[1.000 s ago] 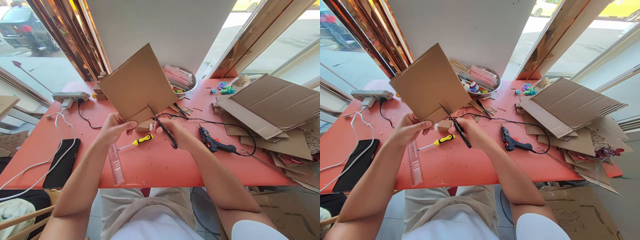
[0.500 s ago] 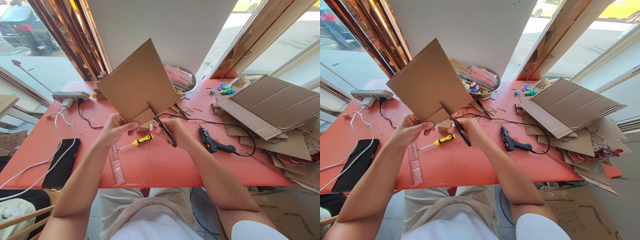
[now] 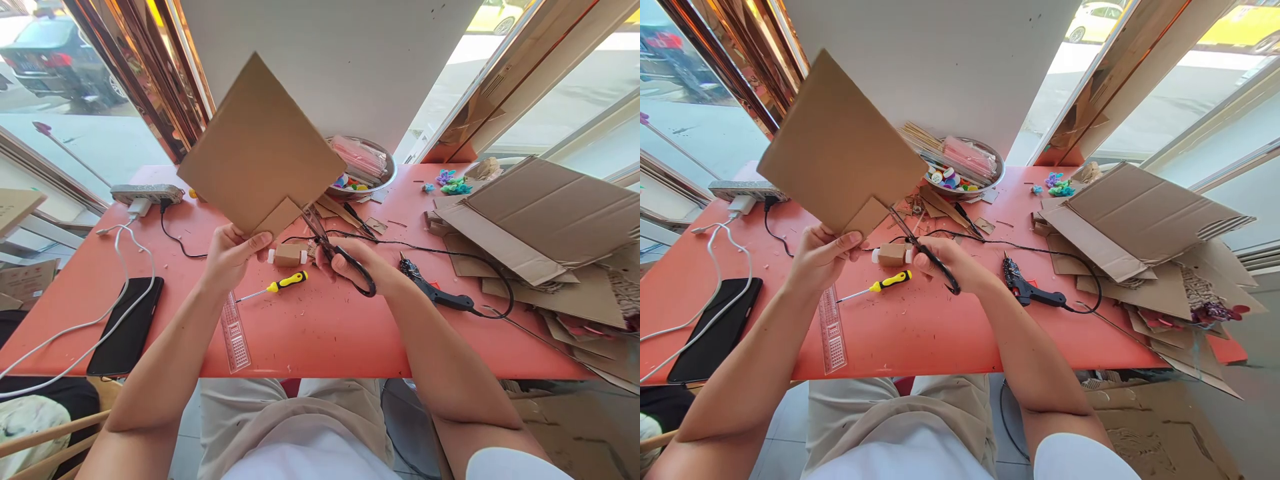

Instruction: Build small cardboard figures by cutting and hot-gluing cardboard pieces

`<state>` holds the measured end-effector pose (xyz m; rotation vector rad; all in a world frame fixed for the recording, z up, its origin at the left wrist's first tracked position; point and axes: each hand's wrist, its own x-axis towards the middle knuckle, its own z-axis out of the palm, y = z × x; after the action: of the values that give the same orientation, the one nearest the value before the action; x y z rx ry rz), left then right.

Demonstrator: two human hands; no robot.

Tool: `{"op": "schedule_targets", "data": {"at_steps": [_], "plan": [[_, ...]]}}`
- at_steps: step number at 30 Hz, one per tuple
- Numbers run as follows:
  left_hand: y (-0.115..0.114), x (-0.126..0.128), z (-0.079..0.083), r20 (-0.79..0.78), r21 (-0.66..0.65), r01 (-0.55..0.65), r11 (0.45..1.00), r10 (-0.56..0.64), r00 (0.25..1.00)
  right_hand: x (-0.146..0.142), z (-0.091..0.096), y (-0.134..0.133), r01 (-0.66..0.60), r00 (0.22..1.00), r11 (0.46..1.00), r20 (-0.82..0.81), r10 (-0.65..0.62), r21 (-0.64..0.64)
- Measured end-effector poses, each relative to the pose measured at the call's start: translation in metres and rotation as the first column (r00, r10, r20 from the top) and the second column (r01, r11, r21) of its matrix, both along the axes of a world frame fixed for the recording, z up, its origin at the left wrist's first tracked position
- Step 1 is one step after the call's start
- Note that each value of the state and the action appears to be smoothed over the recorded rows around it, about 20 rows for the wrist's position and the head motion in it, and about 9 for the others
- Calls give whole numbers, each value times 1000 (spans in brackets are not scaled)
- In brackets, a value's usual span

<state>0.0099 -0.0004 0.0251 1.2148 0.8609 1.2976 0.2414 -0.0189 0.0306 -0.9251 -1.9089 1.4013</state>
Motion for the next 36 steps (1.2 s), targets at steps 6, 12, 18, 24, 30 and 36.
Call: {"op": "schedule_targets", "data": {"at_steps": [6,12,18,24,30,36], "plan": [[-10,17,-4,122,11,-111,994,109,987,-19,-4,-3,116,993,990,-13,-118,-85],[-5,12,0,128,-45,-74,996,80,989,-6,-7,4,222,961,968,-142,-237,-118],[0,2,2,-35,-75,153,985,-156,987,19,-7,18,497,802,865,-343,-489,-73],[3,-1,-2,-96,-89,229,969,-237,967,12,3,7,512,833,858,-230,-504,-27],[5,-1,-2,-70,-59,84,995,-88,994,-4,2,1,556,793,829,-259,-552,-64],[1,7,-3,-14,-35,-28,999,28,1000,-11,-5,3,577,752,811,-328,-572,-92]]}}
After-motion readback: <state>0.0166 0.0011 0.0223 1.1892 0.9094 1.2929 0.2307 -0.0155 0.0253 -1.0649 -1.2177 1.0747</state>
